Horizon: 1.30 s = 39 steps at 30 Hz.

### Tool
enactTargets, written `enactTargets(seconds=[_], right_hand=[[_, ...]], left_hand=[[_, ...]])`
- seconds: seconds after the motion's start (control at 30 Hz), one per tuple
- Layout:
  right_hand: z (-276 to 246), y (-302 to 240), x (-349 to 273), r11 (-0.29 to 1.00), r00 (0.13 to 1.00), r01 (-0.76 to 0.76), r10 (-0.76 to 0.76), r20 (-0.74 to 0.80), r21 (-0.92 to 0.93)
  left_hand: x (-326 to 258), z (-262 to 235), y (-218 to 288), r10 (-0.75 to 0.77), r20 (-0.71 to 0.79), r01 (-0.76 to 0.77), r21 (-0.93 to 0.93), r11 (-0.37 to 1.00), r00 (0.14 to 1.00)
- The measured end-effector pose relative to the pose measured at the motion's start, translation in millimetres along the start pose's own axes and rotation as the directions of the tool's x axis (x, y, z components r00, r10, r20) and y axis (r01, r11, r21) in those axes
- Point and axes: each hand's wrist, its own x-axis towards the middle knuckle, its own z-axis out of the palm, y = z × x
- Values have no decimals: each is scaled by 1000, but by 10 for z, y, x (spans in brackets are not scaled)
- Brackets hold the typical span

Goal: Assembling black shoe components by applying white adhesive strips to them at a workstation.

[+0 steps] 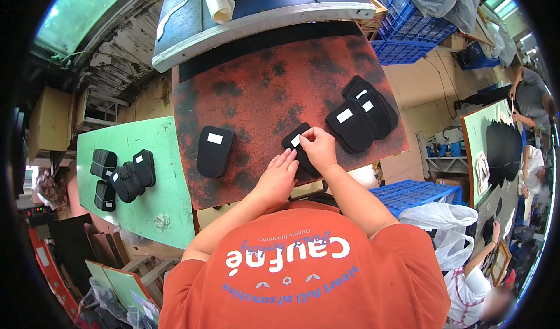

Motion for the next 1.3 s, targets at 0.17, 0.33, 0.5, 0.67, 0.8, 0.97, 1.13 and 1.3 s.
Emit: enactTargets(seconds=[0.17, 0.33, 0.5, 0.67, 0.8, 0.97, 1.13, 1.3], right_hand=[[16, 18, -5, 998, 999, 31, -32, -17, -59], [23, 14, -2, 992, 996, 79, -83, -38, -101], [1, 81, 84, 988, 998, 43, -51, -47, -150], [-10, -4, 93, 970, 996, 57, -73, -58, -237], [-19, -35, 125, 945, 996, 62, -81, -46, -322], [-20, -91, 155, 912, 999, 21, -38, -34, -410], [-29, -127, 110, 738, 992, 68, -119, -30, -672], [-28, -101, 26, 629, 916, 295, -400, 26, -719]], left_hand=[[27, 32, -52, -1, -65, -7, -122, 993, 998], [68, -42, 6, -27, -77, 20, -92, 996, 997], [83, -41, 36, -19, -47, 19, 17, 1000, 999], [77, -52, 29, -29, -40, 29, -4, 1000, 999], [80, -54, 36, -33, -37, 33, -11, 999, 999], [80, -64, 40, -40, -24, 40, -15, 999, 999], [59, -64, 21, -39, -38, 37, -49, 998, 999], [-66, 82, -27, 3, -97, -11, -79, 997, 995]])
